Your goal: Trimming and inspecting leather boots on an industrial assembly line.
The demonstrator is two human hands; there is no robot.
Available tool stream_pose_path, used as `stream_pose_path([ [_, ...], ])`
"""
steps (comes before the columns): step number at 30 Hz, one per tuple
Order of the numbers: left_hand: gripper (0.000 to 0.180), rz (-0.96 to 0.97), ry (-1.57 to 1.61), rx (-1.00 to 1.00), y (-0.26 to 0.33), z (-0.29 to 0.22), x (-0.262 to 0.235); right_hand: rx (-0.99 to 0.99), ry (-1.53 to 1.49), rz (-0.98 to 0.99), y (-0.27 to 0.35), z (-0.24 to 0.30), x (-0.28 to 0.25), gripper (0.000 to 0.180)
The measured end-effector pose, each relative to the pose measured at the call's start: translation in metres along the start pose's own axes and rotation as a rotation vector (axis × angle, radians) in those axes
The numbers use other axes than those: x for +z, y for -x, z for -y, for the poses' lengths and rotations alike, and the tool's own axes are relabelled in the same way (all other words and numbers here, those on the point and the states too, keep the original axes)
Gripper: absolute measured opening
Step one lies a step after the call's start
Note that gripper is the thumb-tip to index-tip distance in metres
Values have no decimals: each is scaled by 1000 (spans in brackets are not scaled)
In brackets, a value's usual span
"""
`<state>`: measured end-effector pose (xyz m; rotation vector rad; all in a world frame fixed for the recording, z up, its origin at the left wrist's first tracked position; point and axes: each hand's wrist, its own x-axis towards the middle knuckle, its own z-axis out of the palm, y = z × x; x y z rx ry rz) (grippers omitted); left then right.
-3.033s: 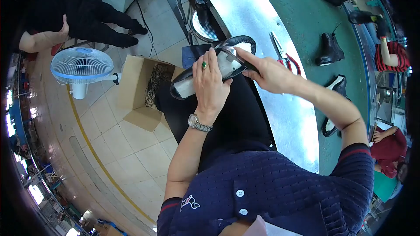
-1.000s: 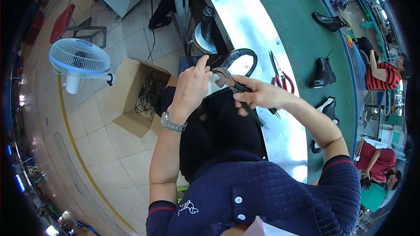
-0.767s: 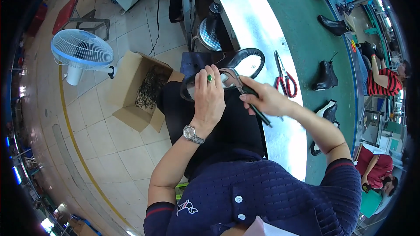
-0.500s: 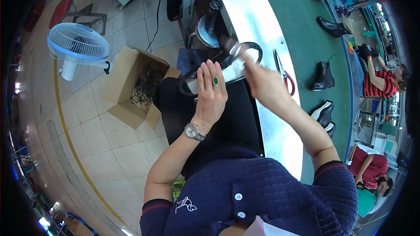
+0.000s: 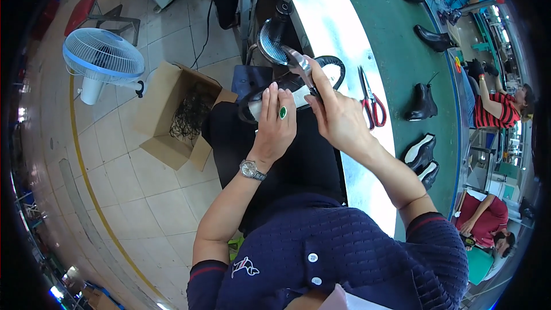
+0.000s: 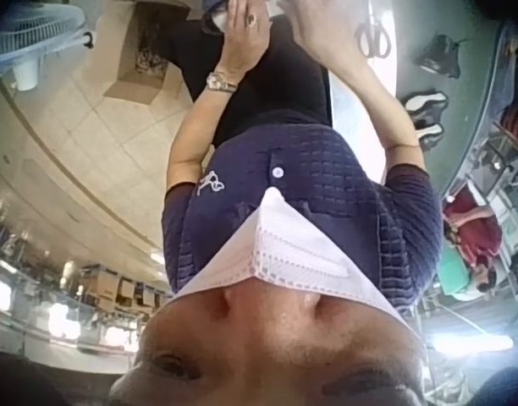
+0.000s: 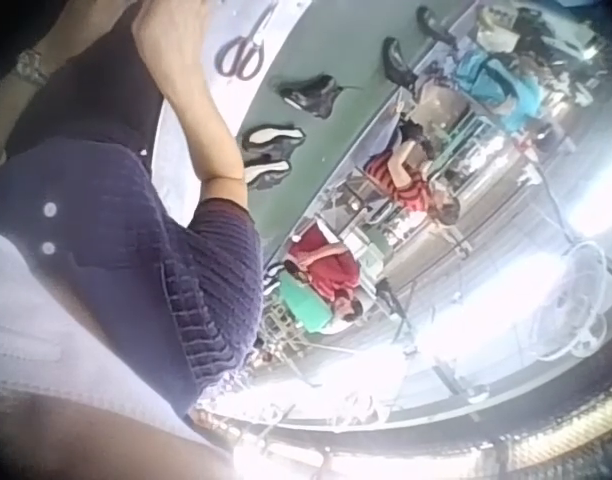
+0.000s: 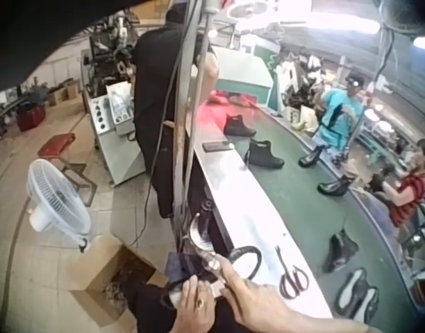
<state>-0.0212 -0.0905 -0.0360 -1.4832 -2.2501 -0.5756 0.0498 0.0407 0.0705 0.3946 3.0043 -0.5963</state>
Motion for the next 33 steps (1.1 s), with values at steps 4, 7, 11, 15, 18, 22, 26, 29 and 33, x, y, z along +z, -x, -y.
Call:
stream_pose_path([
  [4, 53, 53, 282, -189, -8, 4, -13, 13, 82, 193, -9, -6, 5, 63],
  [7, 77, 204, 71, -277, -24, 14, -53, -15, -43, 45, -5, 5, -6, 63],
  [11, 69, 254, 29, -212, -12, 20, -38, -2, -67, -5, -9, 3, 12, 64],
  [15, 65, 158, 96, -210, 0, 23, -39, -66, -109, 21, -9, 11, 1, 64],
  [18, 62, 184, 299, -245, -2, 20, -45, 19, -168, -33, -1, 11, 24, 63],
  [22, 78, 189, 361, -214, 5, 38, -46, -54, -96, 163, -11, -7, 0, 60],
  [26, 91, 226, 349, -196, 1, 41, -68, 77, -4, -110, -16, -44, -11, 50],
  [29, 113, 168, 687, -625, 35, 14, -78, 106, -23, 115, 24, -53, 3, 47],
  [33, 88, 133, 873, -970, 88, -15, -81, 293, -621, 438, 62, 1, -2, 50],
])
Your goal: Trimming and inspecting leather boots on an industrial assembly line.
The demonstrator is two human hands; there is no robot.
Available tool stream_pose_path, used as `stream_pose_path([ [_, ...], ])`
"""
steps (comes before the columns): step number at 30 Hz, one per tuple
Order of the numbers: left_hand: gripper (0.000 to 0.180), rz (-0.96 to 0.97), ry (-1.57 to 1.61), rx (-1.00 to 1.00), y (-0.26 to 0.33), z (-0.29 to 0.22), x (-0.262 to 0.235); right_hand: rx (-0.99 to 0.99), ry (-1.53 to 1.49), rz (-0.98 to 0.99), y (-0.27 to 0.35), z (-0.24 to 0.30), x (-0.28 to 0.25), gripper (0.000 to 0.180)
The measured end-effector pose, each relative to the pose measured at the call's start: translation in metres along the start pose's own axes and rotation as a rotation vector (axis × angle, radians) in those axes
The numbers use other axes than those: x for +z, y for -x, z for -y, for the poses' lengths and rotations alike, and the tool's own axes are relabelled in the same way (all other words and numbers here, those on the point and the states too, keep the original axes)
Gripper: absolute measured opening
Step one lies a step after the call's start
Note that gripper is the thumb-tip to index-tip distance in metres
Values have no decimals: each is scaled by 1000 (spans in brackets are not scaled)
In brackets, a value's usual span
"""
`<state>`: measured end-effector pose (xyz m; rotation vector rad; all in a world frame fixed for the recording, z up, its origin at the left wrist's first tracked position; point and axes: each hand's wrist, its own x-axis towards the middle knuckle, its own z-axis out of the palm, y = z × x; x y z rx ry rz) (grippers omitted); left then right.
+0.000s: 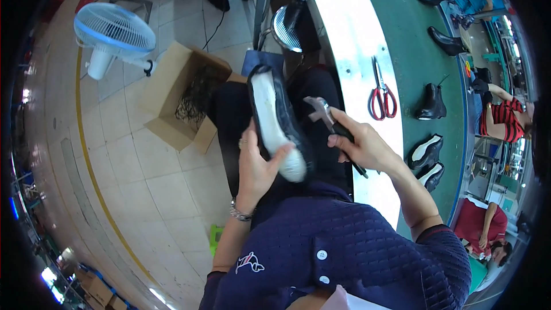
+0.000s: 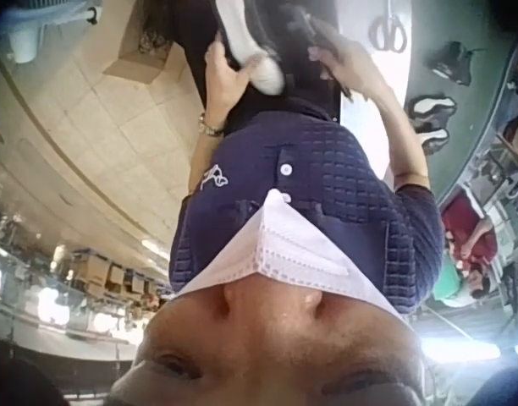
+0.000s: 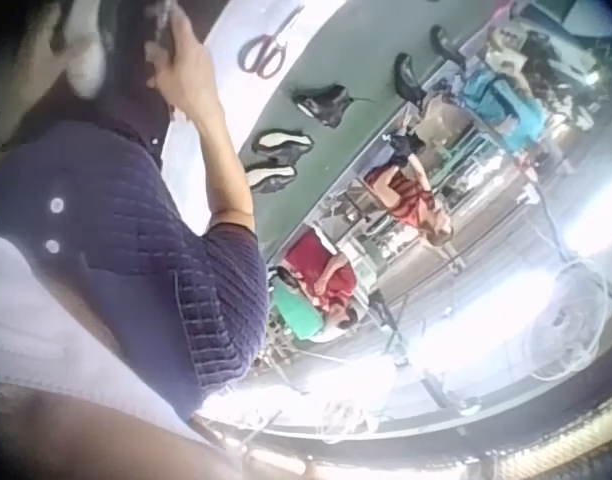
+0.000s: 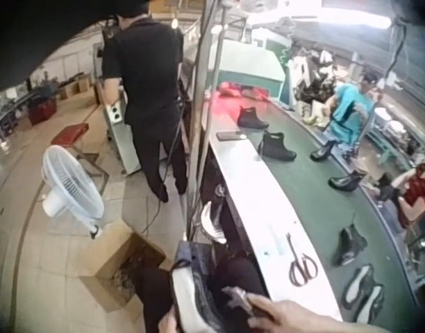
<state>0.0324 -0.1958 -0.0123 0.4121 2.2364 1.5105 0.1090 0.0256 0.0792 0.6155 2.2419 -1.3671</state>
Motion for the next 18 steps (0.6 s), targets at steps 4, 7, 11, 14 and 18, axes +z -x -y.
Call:
stream_pose_path([
  [4, 35, -235, -59, -3, 3, 15, -24, -196, 271, 127, -2, 26, 15, 55],
  [7, 30, -178, -134, -47, 4, 13, -35, -212, 453, 273, -17, 50, 21, 55],
  [11, 27, -81, -313, 187, 12, 13, -30, -325, 680, 371, -26, 76, 29, 55],
  [14, 26, -148, -456, 301, 15, 17, -20, -397, 982, 323, -28, 74, 37, 60],
  [18, 44, 152, 76, -91, 7, 24, -35, -326, 779, 298, -30, 49, 35, 61],
])
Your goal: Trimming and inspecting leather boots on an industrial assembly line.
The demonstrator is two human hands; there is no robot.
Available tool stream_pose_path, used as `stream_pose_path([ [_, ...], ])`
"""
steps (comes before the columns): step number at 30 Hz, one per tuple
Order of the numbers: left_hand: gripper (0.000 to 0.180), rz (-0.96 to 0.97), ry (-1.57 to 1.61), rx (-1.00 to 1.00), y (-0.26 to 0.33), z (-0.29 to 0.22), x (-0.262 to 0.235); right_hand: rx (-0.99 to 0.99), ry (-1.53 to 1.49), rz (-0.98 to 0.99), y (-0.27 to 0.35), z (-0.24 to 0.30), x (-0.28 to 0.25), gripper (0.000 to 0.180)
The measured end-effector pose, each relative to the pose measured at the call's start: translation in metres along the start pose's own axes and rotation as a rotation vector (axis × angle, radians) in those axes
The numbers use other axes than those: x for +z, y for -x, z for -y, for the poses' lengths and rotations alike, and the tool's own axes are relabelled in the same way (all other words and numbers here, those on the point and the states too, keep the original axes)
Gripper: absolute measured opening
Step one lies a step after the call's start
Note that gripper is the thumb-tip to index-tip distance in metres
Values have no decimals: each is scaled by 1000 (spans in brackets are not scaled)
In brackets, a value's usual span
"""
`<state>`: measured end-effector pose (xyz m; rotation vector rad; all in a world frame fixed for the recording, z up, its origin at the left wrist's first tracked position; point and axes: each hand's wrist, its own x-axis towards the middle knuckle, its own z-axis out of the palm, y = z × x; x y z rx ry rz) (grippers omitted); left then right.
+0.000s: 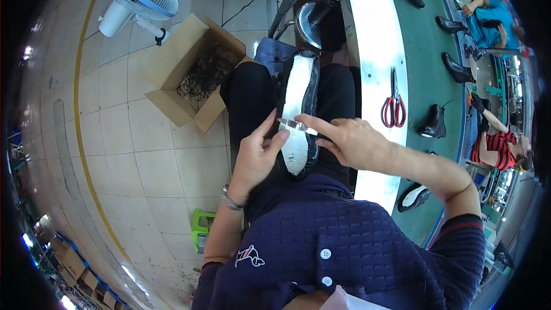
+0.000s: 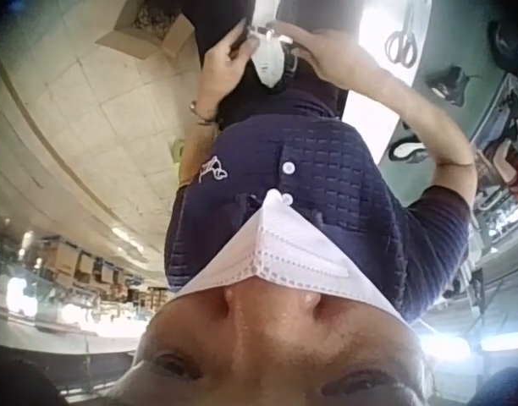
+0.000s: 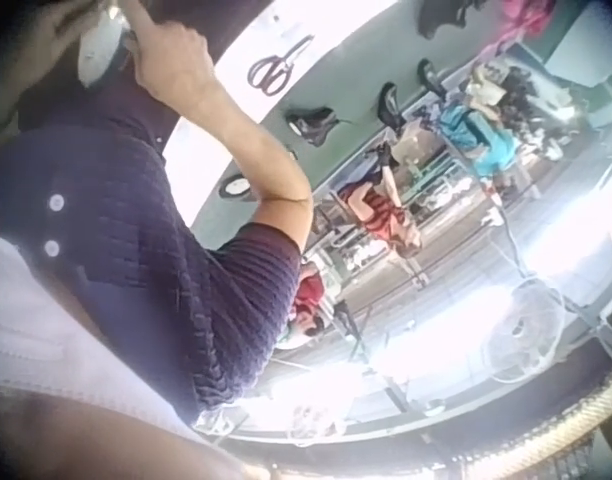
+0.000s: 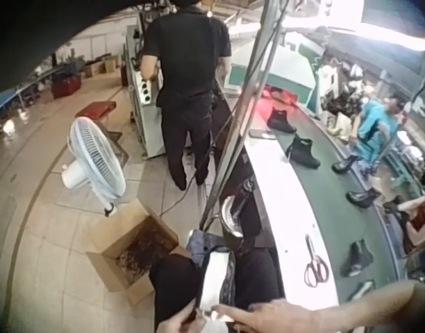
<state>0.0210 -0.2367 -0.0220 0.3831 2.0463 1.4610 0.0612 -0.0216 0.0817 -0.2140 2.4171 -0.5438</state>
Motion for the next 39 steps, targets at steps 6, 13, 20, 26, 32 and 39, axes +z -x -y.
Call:
stream_pose_path([
  [6, 78, 417, 1238, -257, -53, 13, 16, -14, 20, -183, 11, -1, 26, 60],
  [13, 79, 278, 964, -186, -49, -5, 18, -2, 99, 79, 9, 16, -57, 59],
  [20, 83, 331, 924, -196, -53, 3, 8, 45, 415, -11, -53, -12, -68, 65],
  [26, 86, 387, 894, -221, -58, 1, -5, -107, 231, -267, -48, -15, -33, 64],
  [32, 90, 454, 947, -293, -62, 4, -17, -111, 133, -344, -36, 10, -48, 65],
  [39, 101, 578, 972, -326, -60, 6, -26, 103, 334, -79, -32, 22, -49, 67],
])
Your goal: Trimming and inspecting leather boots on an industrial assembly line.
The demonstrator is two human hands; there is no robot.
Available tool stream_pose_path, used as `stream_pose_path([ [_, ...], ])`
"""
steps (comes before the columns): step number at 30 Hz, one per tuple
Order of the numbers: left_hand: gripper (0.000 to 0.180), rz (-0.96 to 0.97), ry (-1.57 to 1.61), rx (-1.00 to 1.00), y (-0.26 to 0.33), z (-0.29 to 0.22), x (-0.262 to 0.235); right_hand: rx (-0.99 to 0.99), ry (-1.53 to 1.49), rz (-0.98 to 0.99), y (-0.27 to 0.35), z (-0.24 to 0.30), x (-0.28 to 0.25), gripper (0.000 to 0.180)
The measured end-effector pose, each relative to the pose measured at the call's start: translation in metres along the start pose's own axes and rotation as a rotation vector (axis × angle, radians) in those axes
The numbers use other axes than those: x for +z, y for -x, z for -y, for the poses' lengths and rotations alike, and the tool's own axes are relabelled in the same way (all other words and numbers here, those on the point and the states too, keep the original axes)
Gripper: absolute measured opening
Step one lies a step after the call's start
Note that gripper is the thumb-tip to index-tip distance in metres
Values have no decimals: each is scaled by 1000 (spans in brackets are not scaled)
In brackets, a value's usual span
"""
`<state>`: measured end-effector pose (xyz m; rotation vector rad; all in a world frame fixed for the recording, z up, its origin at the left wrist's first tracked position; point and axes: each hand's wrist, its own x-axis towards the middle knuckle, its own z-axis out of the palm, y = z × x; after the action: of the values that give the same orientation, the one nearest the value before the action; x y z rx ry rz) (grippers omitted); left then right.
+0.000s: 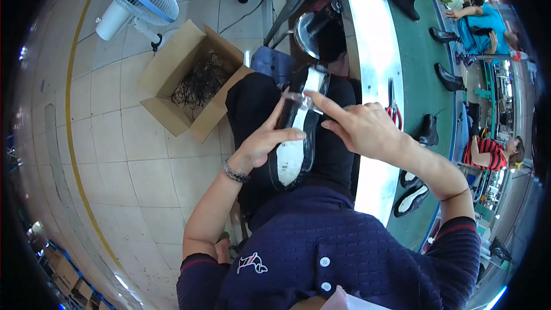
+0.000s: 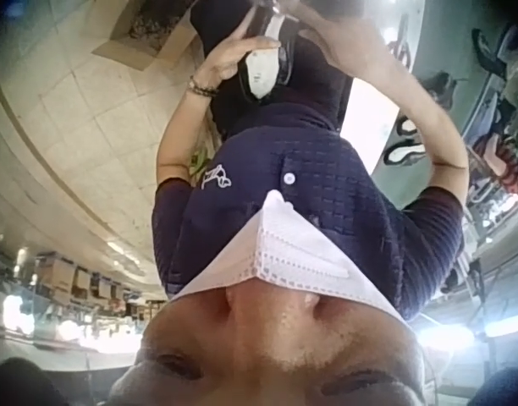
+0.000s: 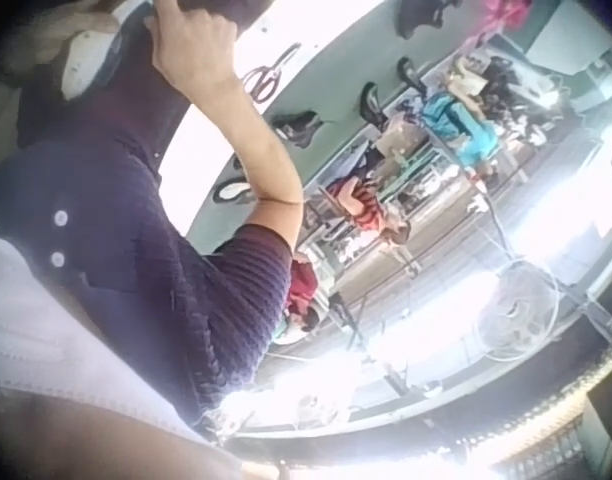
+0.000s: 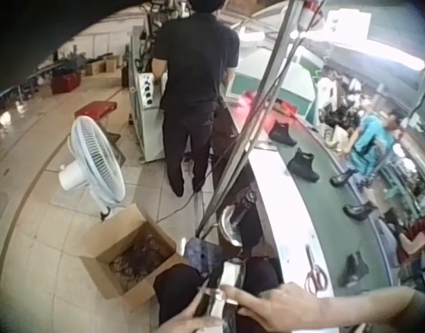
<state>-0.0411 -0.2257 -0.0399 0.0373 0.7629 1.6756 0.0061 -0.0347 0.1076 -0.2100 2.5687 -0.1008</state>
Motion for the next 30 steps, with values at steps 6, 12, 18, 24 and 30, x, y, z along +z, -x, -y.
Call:
stream_pose_path([
  [6, 104, 64, -46, 108, 0, 19, -8, -2, -117, -110, 9, 8, 35, 62],
  [12, 70, 99, 355, 191, 16, 52, 2, -130, -113, 157, 42, 15, 14, 70],
  [18, 68, -11, 358, 260, 15, 53, 19, -187, 251, -134, 42, 34, 38, 83],
  [24, 76, -72, 309, 280, 17, 50, 22, -215, 18, -19, 32, 13, 31, 71],
  [30, 87, -140, 112, 212, 22, 58, 13, -275, -225, -274, 36, 31, -6, 69],
])
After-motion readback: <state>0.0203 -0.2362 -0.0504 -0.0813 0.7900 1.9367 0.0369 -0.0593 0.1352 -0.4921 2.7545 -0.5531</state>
